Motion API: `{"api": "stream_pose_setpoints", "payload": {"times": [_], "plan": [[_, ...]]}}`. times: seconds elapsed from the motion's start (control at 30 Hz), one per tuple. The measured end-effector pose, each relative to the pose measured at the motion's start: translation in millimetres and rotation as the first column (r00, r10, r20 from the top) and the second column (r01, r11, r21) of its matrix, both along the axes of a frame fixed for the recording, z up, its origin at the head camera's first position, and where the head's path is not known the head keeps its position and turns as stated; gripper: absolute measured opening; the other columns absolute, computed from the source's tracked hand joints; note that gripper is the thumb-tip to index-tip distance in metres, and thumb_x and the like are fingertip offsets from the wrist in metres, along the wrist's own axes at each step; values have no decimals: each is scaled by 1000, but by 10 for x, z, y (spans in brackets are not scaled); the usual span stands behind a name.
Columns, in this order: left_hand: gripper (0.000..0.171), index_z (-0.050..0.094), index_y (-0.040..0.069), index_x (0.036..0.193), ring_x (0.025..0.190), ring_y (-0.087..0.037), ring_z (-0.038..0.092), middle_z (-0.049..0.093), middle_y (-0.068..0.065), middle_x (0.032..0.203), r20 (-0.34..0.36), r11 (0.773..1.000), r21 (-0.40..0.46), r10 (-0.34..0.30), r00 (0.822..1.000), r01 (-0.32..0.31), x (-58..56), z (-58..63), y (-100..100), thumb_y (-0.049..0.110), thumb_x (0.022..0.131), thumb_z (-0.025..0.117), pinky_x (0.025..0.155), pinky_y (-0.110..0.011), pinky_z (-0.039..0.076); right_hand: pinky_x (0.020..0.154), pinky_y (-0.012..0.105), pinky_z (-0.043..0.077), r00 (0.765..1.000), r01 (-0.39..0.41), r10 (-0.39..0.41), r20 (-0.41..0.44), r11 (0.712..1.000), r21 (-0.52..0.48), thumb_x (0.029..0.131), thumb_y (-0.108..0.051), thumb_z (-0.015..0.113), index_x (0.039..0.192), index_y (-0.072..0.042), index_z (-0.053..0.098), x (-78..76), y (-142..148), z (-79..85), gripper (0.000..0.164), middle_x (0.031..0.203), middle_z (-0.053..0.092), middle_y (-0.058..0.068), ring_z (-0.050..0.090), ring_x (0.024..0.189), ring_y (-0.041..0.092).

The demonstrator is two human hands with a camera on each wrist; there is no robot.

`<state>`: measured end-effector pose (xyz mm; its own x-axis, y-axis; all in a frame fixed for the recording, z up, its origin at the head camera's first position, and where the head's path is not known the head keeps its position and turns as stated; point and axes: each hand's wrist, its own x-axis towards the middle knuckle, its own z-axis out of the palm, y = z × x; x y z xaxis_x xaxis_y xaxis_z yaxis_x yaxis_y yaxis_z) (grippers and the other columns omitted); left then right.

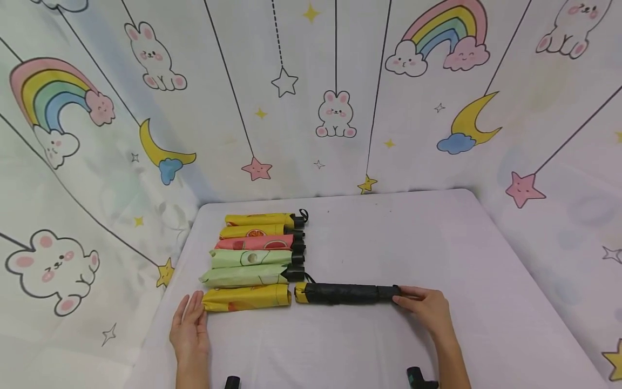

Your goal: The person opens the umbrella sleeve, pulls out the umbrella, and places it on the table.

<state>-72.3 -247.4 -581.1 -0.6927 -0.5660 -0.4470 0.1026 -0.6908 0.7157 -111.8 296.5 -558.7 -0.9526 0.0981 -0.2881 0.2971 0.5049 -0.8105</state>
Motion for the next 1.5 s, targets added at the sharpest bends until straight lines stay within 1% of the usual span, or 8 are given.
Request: {"api": "stream_pose_setpoints", "payload": {"times": [0.1,0.2,0.37,0.5,0.8,1.07,1.27,1.5], "plan": [[65,39,17,161,142,-14,52,44,-9,163,-2,1000,-1,-2,1000,2,-1,4,-2,-3,103,61,113,-24,45,92,50,56,1000,-3,3,-6,999,47,86,-51,84,129,-5,73,-15,9,22,64,119,76,13,75,97,19],[64,39,16,161,143,-15,51,45,-10,162,-2,1000,-19,-16,1000,16,-1,1,-9,-3,103,60,112,-24,45,86,42,57,999,-2,8,-48,994,111,87,-58,80,128,-8,74,-25,13,40,66,123,75,13,72,110,30],[65,35,15,163,144,-15,49,43,-9,164,6,997,-61,-54,999,54,2,1,-39,0,105,60,114,-25,44,93,57,56,990,-1,22,-141,989,149,91,-61,74,130,-6,73,-64,-11,114,68,131,71,19,61,126,45],[68,34,14,163,143,-16,51,43,-9,163,34,993,-93,-69,997,72,-20,20,-80,5,103,65,113,-25,45,92,57,55,983,10,21,-185,986,165,92,-60,73,129,-6,73,-117,-80,193,66,128,72,19,64,122,44],[67,36,13,162,144,-19,50,44,-9,163,69,990,-128,-56,996,65,-92,154,-182,8,103,67,113,-27,47,86,38,57,979,21,8,-203,990,141,96,-54,73,127,-8,75,-257,-275,290,56,118,77,13,70,112,33],[63,39,12,161,145,-19,49,46,-8,161,63,990,-124,-64,996,71,-143,248,-212,7,103,65,117,-30,44,98,54,57,981,0,18,-192,996,93,95,-53,74,127,-8,75,-354,-472,319,56,129,72,17,65,121,37],[63,38,11,161,146,-19,47,47,-9,161,45,987,-132,-82,996,87,-179,299,-201,6,103,65,118,-30,42,99,56,55,980,-33,47,-193,997,75,94,-54,74,125,-10,76,-441,-593,336,54,129,72,16,64,123,37],[61,39,9,160,147,-19,47,46,-10,161,43,979,-169,-106,993,111,-269,266,-213,6,105,63,118,-28,42,99,57,56,969,-89,105,-223,993,83,94,-48,76,121,-9,78,-527,-733,324,47,125,74,15,66,121,38]]}}
